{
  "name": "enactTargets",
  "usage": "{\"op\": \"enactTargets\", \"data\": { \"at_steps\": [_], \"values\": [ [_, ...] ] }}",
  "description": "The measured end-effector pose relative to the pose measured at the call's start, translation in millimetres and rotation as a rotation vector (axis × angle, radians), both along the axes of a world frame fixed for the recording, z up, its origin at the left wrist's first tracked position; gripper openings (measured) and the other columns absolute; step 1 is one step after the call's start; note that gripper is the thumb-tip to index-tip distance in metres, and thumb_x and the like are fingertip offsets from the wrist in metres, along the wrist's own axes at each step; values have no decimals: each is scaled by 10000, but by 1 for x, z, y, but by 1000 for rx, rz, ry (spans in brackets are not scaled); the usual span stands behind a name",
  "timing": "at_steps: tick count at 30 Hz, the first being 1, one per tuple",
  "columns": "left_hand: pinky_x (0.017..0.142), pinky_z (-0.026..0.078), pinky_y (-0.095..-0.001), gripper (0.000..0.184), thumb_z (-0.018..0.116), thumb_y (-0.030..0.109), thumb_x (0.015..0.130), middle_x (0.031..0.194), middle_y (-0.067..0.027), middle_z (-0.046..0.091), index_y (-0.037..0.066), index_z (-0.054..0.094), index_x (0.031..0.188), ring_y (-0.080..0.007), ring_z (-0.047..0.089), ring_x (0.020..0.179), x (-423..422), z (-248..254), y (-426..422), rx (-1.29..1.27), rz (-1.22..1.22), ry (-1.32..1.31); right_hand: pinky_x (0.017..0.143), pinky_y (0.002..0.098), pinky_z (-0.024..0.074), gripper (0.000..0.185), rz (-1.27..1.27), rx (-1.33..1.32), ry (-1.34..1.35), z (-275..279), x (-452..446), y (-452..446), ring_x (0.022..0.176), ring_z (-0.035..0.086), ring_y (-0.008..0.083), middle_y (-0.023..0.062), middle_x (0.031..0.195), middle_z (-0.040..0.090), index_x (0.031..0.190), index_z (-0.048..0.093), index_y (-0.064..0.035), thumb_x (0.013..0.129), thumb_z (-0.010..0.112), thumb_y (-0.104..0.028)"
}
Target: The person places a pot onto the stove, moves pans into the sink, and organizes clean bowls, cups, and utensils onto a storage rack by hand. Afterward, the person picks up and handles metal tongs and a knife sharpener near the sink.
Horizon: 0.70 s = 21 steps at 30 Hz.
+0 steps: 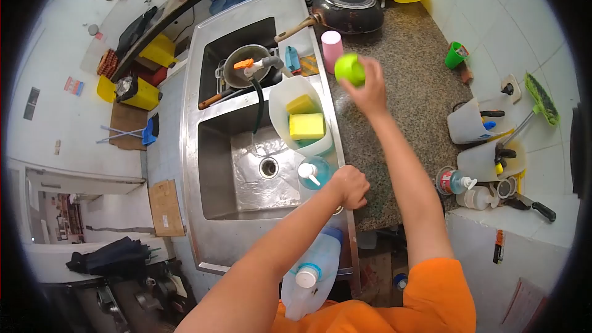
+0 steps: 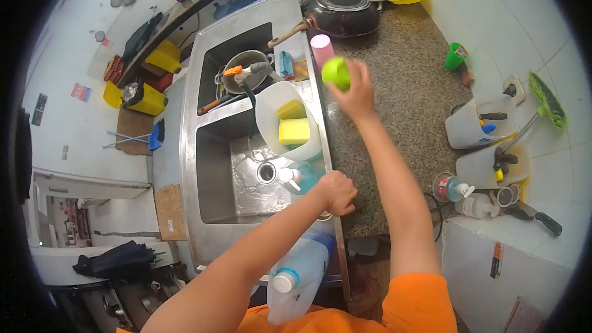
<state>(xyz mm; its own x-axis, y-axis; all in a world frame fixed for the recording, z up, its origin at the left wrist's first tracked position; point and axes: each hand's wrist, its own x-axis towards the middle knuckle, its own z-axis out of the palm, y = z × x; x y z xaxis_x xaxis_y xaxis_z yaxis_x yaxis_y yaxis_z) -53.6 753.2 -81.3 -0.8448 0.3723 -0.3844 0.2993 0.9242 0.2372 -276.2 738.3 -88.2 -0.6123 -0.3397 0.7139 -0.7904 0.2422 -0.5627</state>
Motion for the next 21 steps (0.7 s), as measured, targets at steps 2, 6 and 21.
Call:
{"op": "enactTargets", "data": {
  "at_steps": [2, 6, 21],
  "values": [
    [684, 572, -479, 356, 614, 405, 765, 735, -176, 713, 79, 738, 695, -369, 715, 730, 0, -1, 0, 23, -2, 3, 970, 487, 515, 639, 52, -59, 29, 36, -29, -35, 1148, 588, 424, 212, 1287, 544, 1313, 563, -125, 763, 838, -299],
    [676, 571, -474, 353, 614, 400, 759, 721, -180, 707, 78, 723, 661, -374, 711, 725, 0, -5, -1, 38, 4, 29, 956, 488, 525, 615, 62, 223, 37, 60, -74, -97, 1161, 593, 420, 194, 1265, 561, 1327, 572, -191, 768, 810, -291],
    [695, 573, -483, 259, 617, 367, 789, 877, -147, 736, 139, 726, 846, -353, 711, 809, 6, -17, -3, 331, 104, 208, 952, 521, 530, 811, -26, 88, -279, -19, -74, -113, 1132, 582, 445, 175, 1253, 495, 1329, 466, -250, 655, 912, -172]
  ]
}}
